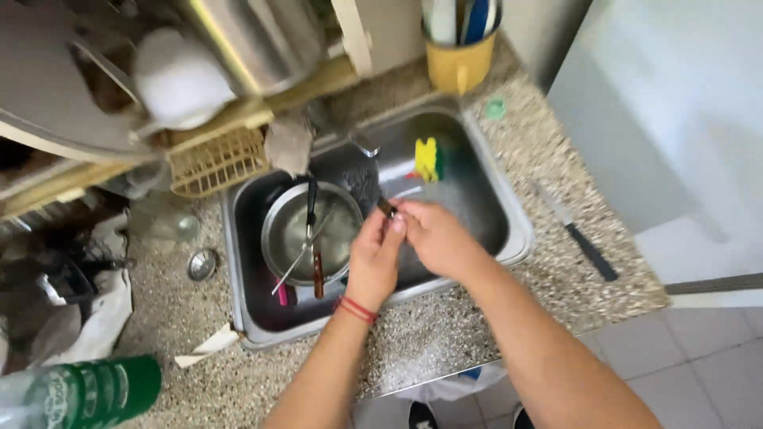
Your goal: Washing a paintbrush in a sink by scrubbing the bristles under water and drying it with a cloth.
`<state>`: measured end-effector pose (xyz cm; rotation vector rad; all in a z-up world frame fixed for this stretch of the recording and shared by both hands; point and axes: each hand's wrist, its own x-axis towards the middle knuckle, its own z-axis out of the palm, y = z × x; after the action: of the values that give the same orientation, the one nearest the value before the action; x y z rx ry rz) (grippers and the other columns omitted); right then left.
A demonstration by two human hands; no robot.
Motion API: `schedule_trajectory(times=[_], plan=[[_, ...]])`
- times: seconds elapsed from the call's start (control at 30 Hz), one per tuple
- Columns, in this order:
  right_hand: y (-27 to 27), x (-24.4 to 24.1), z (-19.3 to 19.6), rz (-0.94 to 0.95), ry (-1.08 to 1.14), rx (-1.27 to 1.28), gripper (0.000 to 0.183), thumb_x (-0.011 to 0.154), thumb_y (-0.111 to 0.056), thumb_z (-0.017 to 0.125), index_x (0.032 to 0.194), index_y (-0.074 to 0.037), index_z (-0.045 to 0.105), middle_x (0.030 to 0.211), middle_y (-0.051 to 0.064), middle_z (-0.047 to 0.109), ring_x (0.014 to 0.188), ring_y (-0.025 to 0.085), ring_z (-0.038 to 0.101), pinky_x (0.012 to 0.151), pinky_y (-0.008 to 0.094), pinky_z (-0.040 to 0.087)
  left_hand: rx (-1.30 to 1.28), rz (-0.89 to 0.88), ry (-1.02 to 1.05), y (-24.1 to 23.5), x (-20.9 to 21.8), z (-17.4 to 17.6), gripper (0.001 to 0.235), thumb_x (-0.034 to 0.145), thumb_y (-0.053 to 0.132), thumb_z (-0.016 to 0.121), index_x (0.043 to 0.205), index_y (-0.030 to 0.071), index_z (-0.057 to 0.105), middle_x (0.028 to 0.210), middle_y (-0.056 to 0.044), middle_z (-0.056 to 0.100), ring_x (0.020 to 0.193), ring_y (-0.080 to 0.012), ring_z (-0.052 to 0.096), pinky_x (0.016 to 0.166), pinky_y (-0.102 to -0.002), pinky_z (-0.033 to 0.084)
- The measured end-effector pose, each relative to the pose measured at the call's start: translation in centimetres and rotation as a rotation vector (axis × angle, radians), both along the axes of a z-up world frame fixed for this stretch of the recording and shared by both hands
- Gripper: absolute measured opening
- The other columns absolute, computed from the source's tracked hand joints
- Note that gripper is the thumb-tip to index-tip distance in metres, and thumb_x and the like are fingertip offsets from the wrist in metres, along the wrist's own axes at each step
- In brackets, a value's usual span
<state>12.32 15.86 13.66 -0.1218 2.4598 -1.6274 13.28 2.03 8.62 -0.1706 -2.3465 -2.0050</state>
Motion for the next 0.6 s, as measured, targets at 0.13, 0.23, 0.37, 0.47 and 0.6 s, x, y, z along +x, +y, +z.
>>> schedule_trajectory(times=[0.13,0.23,0.37,0.47,0.6], plan=[[-0.5,3.3,4.8,0.002,0.037,0.1,0.027,0.097,-0.015,0.046,0.094,-0.005,0.071,0.083,0.021,0.072,0.087,0.041,0.068,0.079,0.047,0.052,0.114,-0.073,0.028,-0.7,2.2,4.9,0.048,0.093,0.008,0.065,0.14,0.005,0.055,0.134,-0.014,0.064,0.128,-0.0197,0.054,0.11,-0.038,0.041],[-1.2,5.6,8.6,-0.055,-0.012,0.093,0.025,0.096,-0.018,0.05,0.096,-0.007,0.073,0.085,0.019,0.074,0.086,0.036,0.071,0.079,0.045,0.054,0.035,-0.157,0.004,-2.1,2.8,8.9,0.056,0.085,0.007,0.075,0.138,0.009,0.059,0.134,-0.016,0.064,0.13,-0.0268,0.053,0.109,-0.042,0.043],[-1.9,5.3,6.0,-0.116,0.001,0.161,0.026,0.099,-0.025,0.051,0.102,-0.011,0.073,0.087,0.016,0.074,0.09,0.035,0.07,0.077,0.044,0.053,0.014,-0.328,0.05,-3.7,4.6,14.4,0.061,0.092,0.021,0.061,0.148,0.01,0.043,0.142,-0.019,0.056,0.135,-0.0301,0.048,0.111,-0.043,0.042],[-2.3,5.6,9.5,-0.113,-0.009,0.26,0.029,0.099,-0.026,0.051,0.104,-0.009,0.073,0.089,0.019,0.074,0.092,0.039,0.07,0.078,0.046,0.054,0.268,-0.392,0.189,-4.2,3.9,17.0,0.057,0.1,0.024,0.039,0.151,-0.002,0.034,0.147,-0.025,0.05,0.138,-0.0317,0.044,0.112,-0.044,0.038],[-3.0,6.7,12.2,-0.001,0.015,0.513,0.03,0.1,-0.033,0.05,0.1,-0.012,0.072,0.089,0.017,0.074,0.092,0.041,0.07,0.082,0.049,0.056,0.347,-0.471,0.21,-4.7,2.8,17.0,0.074,0.103,0.048,0.013,0.152,-0.004,0.033,0.15,-0.024,0.045,0.144,-0.0336,0.035,0.12,-0.045,0.024]])
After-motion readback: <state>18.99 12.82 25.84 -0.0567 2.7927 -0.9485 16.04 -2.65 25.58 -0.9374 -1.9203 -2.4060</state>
